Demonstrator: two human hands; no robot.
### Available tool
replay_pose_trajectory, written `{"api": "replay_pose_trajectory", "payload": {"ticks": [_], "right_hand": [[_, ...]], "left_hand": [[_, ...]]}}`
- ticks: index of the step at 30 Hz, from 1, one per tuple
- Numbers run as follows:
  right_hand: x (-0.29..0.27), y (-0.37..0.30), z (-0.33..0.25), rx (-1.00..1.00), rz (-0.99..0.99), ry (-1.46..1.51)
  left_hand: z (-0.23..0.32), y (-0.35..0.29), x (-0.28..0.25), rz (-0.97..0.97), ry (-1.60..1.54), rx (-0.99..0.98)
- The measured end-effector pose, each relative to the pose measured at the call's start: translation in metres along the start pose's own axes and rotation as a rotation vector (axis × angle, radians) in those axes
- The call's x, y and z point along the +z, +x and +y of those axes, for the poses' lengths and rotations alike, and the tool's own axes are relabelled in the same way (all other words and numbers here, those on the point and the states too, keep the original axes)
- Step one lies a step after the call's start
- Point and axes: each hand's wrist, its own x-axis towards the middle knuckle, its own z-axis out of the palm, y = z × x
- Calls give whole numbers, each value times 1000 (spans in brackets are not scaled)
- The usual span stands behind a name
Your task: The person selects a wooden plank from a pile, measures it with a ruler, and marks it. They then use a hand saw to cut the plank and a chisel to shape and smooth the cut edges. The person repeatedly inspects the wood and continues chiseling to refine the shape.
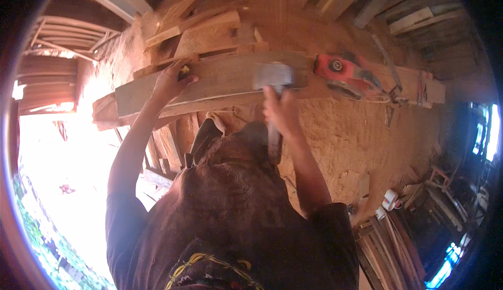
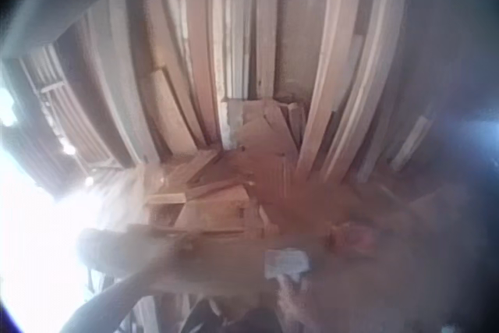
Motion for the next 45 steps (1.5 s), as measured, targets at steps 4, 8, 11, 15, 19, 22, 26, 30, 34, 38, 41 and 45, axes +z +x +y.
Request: {"api": "replay_pose_trajectory", "payload": {"ticks": [4,8,11,15,19,22,26,30,34,38,41,45], "right_hand": [[97,35,19,-234,-243,-278],[100,31,11,-87,-242,-264],[31,2,-2,36,-5,-133],[22,-19,-13,1,267,-67],[114,-12,-17,58,-163,-173],[237,26,3,-138,-416,-427],[306,54,-10,-364,-571,-687],[237,26,-22,-85,-472,-370],[169,5,-24,24,-112,-255],[194,5,-22,1,-201,-332],[268,37,-8,-201,-591,-717],[280,42,10,-640,-372,-647]], "left_hand": [[-20,-12,-2,146,-130,-77],[-71,-75,-51,285,-291,-426],[-152,-180,-75,575,-554,-567],[-193,-336,-67,744,-458,-939],[-185,-373,1,808,-581,-1059],[-138,-300,0,655,-672,-1027],[-154,-273,32,541,-618,-922],[-161,-321,41,557,-755,-1027],[-176,-404,77,718,-776,-1103],[-161,-390,67,696,-810,-1152],[-152,-330,50,598,-755,-1032],[-102,-235,-4,610,-464,-678]]}}
